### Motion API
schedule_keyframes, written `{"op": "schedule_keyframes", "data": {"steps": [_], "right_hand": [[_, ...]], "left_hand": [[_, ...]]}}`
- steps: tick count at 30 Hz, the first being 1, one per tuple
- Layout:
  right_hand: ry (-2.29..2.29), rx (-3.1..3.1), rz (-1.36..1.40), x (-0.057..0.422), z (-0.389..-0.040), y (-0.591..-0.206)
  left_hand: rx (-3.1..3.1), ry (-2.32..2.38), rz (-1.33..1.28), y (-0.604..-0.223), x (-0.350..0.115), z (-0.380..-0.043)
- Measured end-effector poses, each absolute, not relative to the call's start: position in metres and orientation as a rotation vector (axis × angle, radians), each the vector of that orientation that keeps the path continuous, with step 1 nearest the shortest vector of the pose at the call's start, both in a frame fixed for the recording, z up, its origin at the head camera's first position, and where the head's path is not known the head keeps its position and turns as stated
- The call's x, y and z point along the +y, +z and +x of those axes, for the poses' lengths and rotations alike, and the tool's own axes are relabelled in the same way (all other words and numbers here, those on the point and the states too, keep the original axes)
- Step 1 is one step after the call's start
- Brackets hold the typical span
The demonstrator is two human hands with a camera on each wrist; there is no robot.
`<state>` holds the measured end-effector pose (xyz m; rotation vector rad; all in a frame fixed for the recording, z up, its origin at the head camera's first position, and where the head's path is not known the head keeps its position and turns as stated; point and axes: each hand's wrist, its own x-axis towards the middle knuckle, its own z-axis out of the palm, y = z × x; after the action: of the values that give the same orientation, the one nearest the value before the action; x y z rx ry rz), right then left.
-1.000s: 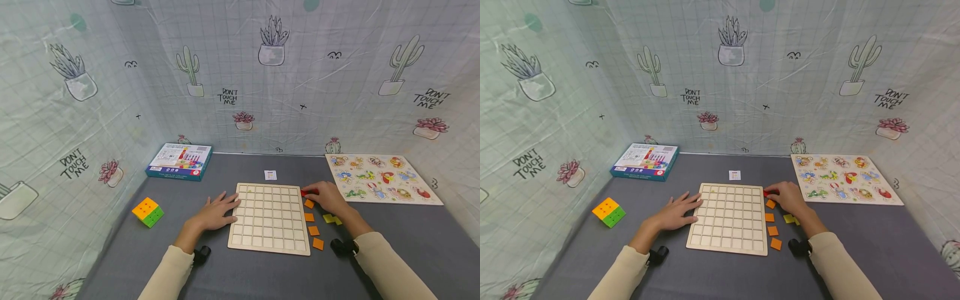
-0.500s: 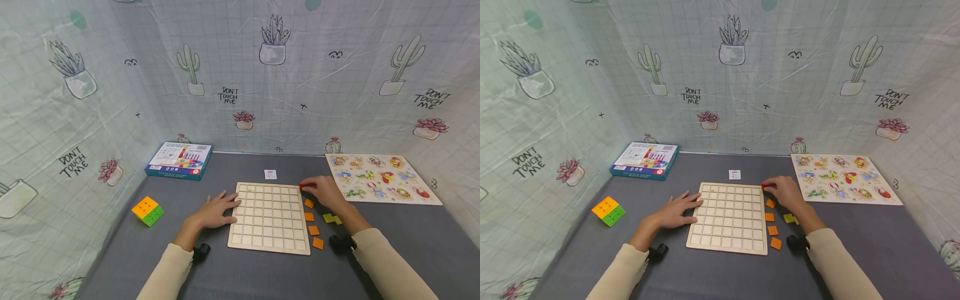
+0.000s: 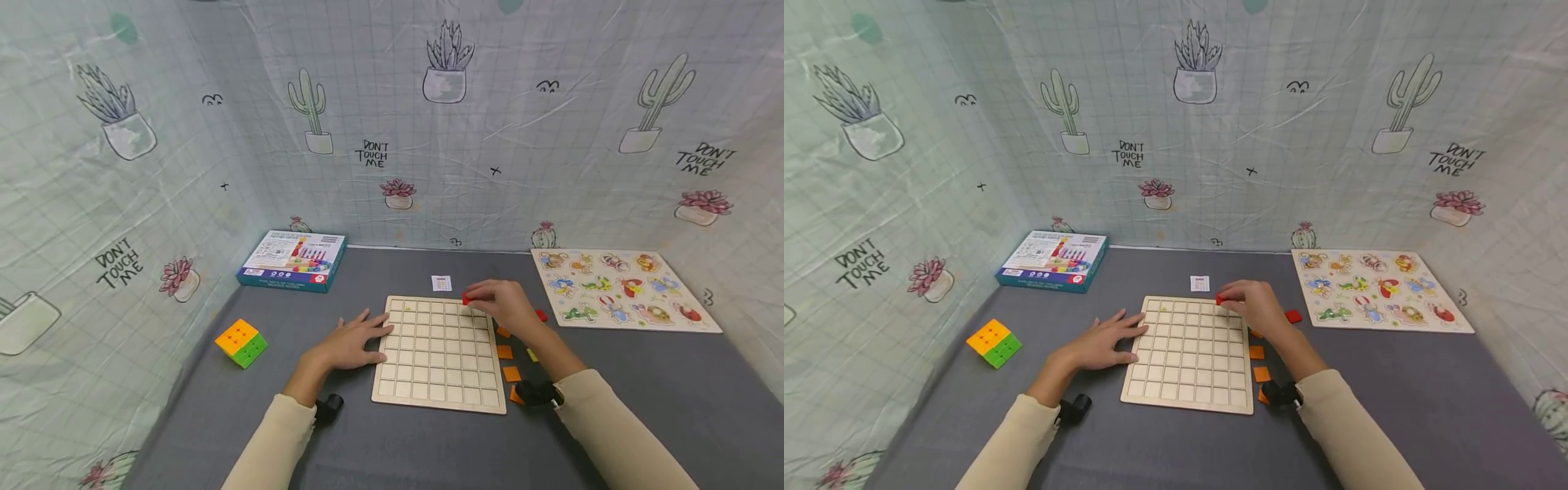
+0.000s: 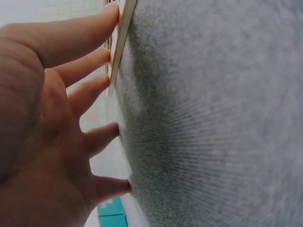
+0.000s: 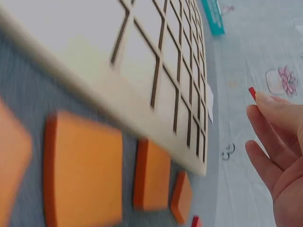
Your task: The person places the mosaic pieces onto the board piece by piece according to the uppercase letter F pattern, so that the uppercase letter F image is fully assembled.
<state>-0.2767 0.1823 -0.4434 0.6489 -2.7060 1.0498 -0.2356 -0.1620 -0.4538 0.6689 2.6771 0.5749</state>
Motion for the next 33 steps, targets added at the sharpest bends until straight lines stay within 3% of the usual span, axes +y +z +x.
{"op": "schedule_keyframes", "data": {"steps": [16, 33], "right_hand": [[1.275, -2.805, 0.599, 0.124, -0.275, -0.451], [1.151, -2.908, 0.445, 0.095, -0.277, -0.466]], "left_hand": [[2.674, 0.566, 0.672, -0.455, -0.164, -0.236], [2.678, 0.541, 0.66, -0.456, -0.163, -0.238]]}}
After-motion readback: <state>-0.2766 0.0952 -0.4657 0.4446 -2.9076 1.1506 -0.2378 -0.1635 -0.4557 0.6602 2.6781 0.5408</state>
